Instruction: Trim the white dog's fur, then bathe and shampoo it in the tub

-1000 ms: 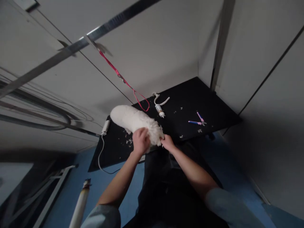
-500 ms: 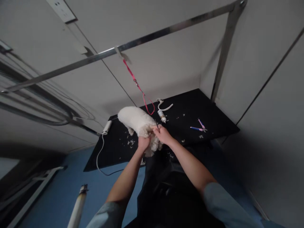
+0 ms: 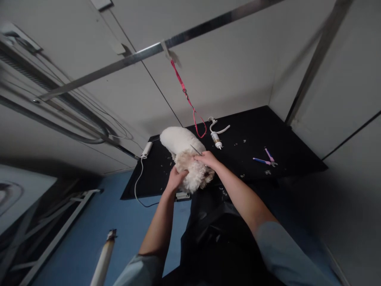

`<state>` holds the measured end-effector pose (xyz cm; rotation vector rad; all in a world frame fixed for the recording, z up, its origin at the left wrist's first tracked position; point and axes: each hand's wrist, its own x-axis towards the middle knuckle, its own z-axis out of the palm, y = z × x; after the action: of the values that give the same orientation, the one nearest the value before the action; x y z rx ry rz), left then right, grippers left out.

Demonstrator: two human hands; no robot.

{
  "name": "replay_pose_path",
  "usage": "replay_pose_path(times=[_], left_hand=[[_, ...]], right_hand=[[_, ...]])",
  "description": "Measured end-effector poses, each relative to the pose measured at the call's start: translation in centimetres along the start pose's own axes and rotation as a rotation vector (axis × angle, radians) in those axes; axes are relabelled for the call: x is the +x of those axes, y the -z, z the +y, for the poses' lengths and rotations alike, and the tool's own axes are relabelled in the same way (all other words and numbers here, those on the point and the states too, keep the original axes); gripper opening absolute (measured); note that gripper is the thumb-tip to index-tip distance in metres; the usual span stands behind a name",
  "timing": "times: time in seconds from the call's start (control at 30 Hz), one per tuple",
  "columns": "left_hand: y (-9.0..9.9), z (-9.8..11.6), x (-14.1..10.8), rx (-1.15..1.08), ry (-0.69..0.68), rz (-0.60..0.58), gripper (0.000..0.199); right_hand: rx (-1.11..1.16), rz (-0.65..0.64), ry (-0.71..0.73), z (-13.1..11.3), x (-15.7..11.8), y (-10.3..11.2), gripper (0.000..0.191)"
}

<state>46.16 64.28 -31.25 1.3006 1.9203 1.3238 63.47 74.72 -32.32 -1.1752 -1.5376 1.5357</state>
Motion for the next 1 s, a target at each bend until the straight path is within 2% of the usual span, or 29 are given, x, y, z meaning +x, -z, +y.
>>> replay_pose_path(times=[0.07, 0.1, 0.13, 0.2, 0.27, 0.33, 0.4, 0.47, 0.57, 0.7, 0.8, 0.9, 0.97, 1.0], left_hand=[[0.9, 1.9, -1.2, 0.112, -0.248, 0.244, 0.04], [0.8, 2.9, -1.7, 0.129, -0.388, 0.335, 0.033], [0.4, 3.7, -2.2, 0.118, -0.506, 0.361, 0.023], [-1.2, 4.4, -2.4, 0.141, -0.609, 0.183, 0.026], [-2.7, 3.6, -1.6, 0.259, -0.591, 0.146, 0.026], [-3.4, 1.4, -0.6, 0.367, -0.564, 0.22, 0.02], [-3.0, -1.4, 0.0, 0.392, -0.591, 0.18, 0.028], [-2.0, -3.7, 0.0, 0.387, -0.631, 0.081, 0.046], [-0.6, -5.4, -0.5, 0.379, -0.662, -0.018, 0.06], [0.6, -4.9, -1.2, 0.415, -0.704, -0.127, 0.036], [1.6, -3.8, -1.4, 0.47, -0.72, -0.264, 0.022], [2.4, -2.8, -1.4, 0.471, -0.7, -0.363, 0.03], [2.6, -2.1, -1.0, 0.453, -0.656, -0.382, 0.036], [2.7, -1.7, -0.7, 0.445, -0.628, -0.385, 0.04]], right_hand=[[0.042, -0.03, 0.008, -0.5, 0.3, -0.4, 0.027], [0.061, -0.049, 0.022, -0.7, 0.4, -0.7, 0.027], [0.09, -0.074, 0.037, -0.7, 0.3, -1.0, 0.027], [0.183, -0.118, 0.06, -0.6, 0.1, -1.7, 0.023], [0.291, -0.135, 0.058, -0.2, -0.3, -2.5, 0.021], [0.379, -0.103, 0.024, 0.5, -0.8, -3.2, 0.023], [0.454, -0.035, 0.005, 1.3, -1.3, -3.8, 0.023], [0.511, 0.061, 0.04, 2.1, -1.9, -4.3, 0.023], [0.529, 0.126, 0.126, 3.3, -2.8, -4.7, 0.035], [0.462, 0.077, 0.157, 4.1, -3.9, -4.7, 0.03], [0.455, 0.063, 0.191, 4.2, -4.6, -4.4, 0.041], [0.476, -0.036, 0.177, 4.4, -5.3, -4.1, 0.06], [0.538, -0.082, 0.13, 4.6, -5.7, -4.0, 0.058], [0.564, -0.063, 0.109, 4.6, -5.7, -4.1, 0.053]])
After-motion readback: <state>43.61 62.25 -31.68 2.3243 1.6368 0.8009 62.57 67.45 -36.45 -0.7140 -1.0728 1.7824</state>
